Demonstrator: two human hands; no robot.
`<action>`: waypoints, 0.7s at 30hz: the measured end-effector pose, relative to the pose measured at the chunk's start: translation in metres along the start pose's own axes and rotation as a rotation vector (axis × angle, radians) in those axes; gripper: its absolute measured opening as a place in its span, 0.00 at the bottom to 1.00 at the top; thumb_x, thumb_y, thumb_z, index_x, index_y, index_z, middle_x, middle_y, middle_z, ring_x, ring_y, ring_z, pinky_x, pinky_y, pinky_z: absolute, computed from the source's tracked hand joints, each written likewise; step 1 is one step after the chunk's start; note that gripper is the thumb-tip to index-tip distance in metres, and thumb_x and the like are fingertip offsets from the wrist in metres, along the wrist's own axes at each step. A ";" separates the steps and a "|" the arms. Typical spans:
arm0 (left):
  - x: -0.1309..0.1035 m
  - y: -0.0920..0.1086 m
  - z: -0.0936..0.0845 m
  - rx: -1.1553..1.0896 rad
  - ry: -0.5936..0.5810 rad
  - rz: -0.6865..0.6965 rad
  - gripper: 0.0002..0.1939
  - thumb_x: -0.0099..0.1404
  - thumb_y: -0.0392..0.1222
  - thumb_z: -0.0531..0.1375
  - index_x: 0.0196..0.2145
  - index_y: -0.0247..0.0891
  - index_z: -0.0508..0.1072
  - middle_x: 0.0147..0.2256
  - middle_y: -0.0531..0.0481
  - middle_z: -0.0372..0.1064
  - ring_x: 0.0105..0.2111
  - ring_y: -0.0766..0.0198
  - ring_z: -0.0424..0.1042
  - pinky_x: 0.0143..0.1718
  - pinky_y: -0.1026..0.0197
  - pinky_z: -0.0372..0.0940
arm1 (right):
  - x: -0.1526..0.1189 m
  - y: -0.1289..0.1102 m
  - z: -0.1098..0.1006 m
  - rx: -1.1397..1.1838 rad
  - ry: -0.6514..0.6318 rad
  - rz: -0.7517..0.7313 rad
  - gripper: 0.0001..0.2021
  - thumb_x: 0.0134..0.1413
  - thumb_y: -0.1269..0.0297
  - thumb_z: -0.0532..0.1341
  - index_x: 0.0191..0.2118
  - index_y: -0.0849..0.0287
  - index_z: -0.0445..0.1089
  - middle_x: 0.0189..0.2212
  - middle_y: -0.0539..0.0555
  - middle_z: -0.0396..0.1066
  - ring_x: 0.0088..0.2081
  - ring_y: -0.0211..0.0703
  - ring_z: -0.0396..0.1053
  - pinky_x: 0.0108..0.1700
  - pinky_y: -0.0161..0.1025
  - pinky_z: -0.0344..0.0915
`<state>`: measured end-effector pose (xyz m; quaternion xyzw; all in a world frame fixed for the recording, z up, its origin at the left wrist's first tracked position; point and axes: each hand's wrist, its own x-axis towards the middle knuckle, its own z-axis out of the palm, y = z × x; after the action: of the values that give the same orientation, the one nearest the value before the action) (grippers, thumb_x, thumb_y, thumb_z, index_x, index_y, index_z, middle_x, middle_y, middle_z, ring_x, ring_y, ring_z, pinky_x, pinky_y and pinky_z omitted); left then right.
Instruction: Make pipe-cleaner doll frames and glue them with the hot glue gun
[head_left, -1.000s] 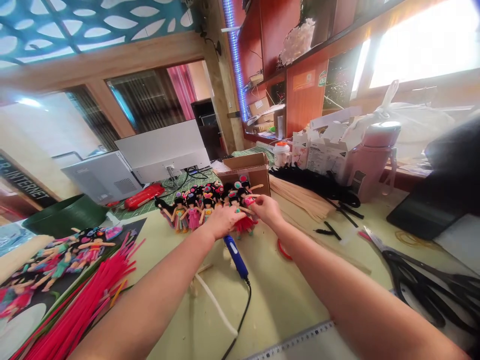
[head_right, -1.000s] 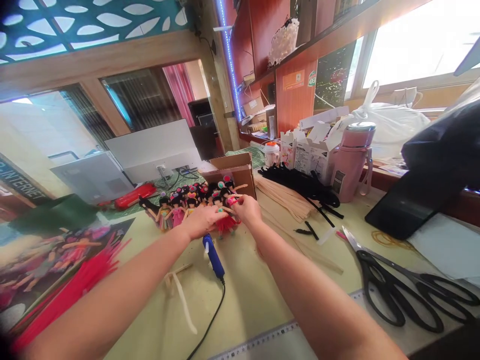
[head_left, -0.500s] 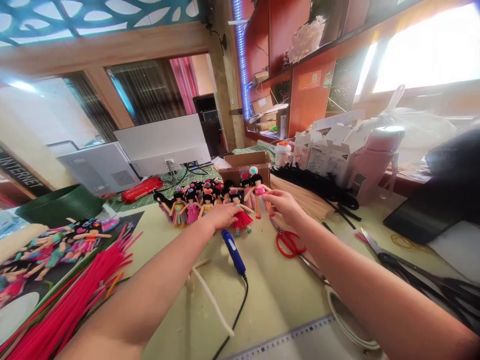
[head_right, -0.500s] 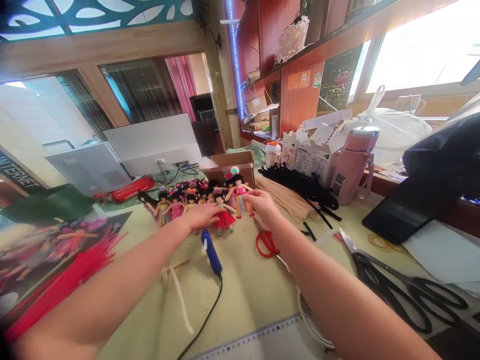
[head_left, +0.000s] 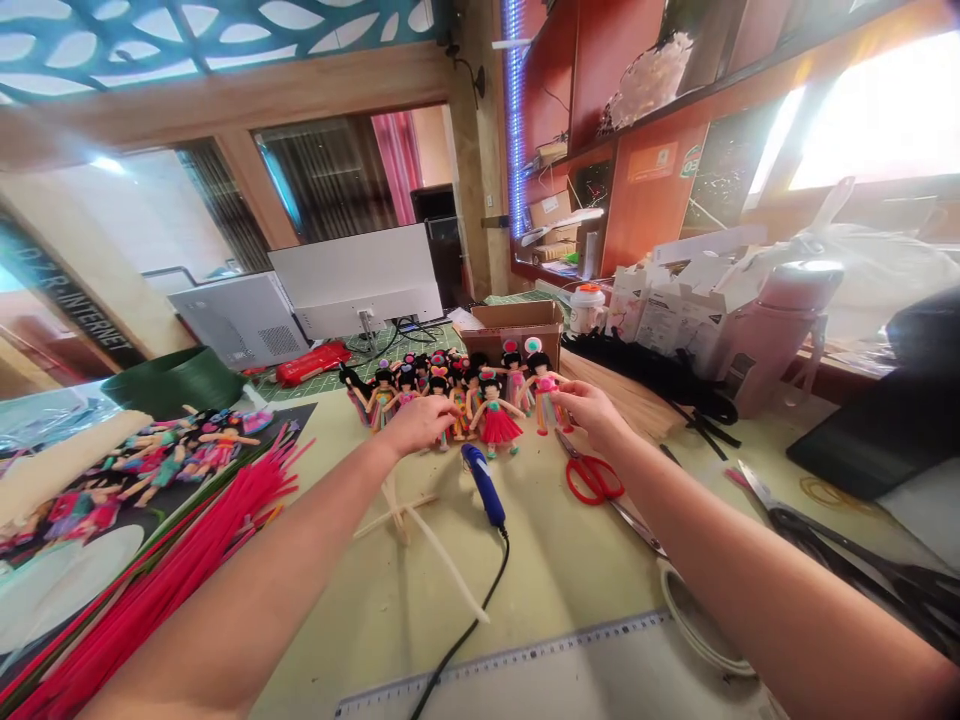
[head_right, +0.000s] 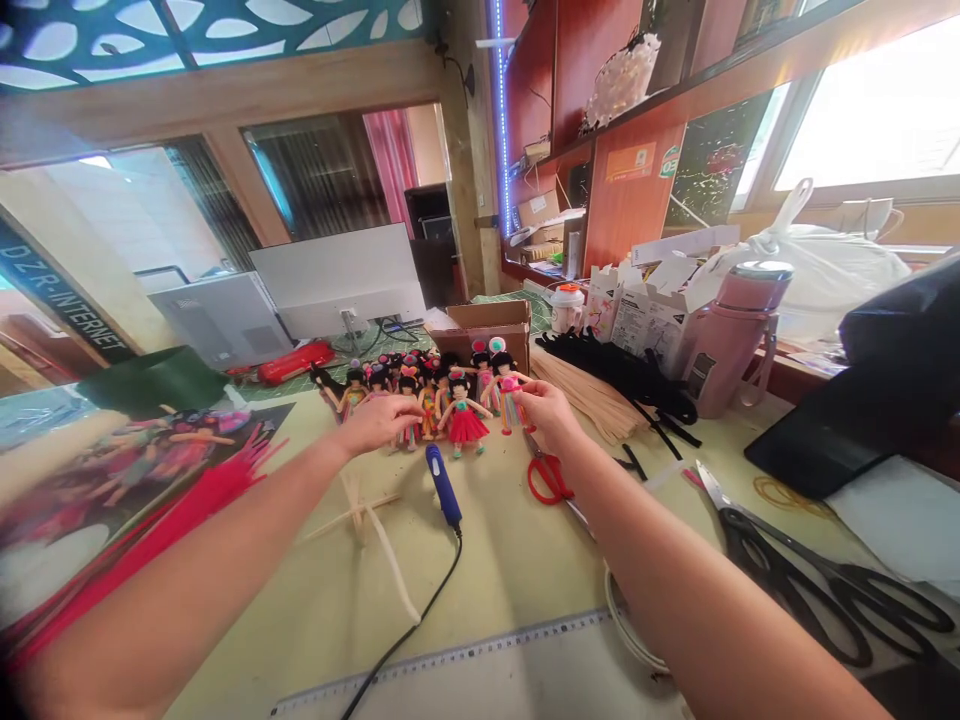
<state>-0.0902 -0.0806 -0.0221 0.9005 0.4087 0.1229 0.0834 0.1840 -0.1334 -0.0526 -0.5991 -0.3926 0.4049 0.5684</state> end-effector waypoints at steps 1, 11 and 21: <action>-0.003 -0.002 -0.001 -0.019 -0.004 -0.033 0.14 0.64 0.41 0.53 0.41 0.41 0.77 0.41 0.51 0.76 0.42 0.62 0.72 0.46 0.64 0.63 | 0.000 0.001 0.001 0.001 0.008 -0.007 0.09 0.42 0.66 0.66 0.26 0.60 0.65 0.16 0.45 0.64 0.15 0.30 0.56 0.15 0.29 0.52; 0.031 0.013 0.017 0.068 -0.061 -0.168 0.12 0.61 0.41 0.55 0.36 0.40 0.78 0.33 0.48 0.77 0.35 0.62 0.75 0.39 0.64 0.65 | 0.006 0.009 0.011 0.030 0.024 -0.066 0.11 0.39 0.64 0.67 0.26 0.59 0.63 0.18 0.45 0.62 0.18 0.31 0.57 0.17 0.29 0.51; 0.061 0.021 0.039 0.285 -0.057 -0.274 0.13 0.60 0.47 0.57 0.37 0.38 0.76 0.38 0.38 0.76 0.41 0.51 0.75 0.42 0.56 0.67 | 0.009 0.010 0.007 0.104 -0.107 -0.067 0.13 0.39 0.59 0.68 0.28 0.60 0.66 0.21 0.46 0.65 0.19 0.30 0.56 0.20 0.31 0.53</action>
<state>-0.0251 -0.0500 -0.0446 0.8423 0.5381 0.0258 -0.0176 0.1814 -0.1227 -0.0632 -0.5328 -0.4204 0.4369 0.5903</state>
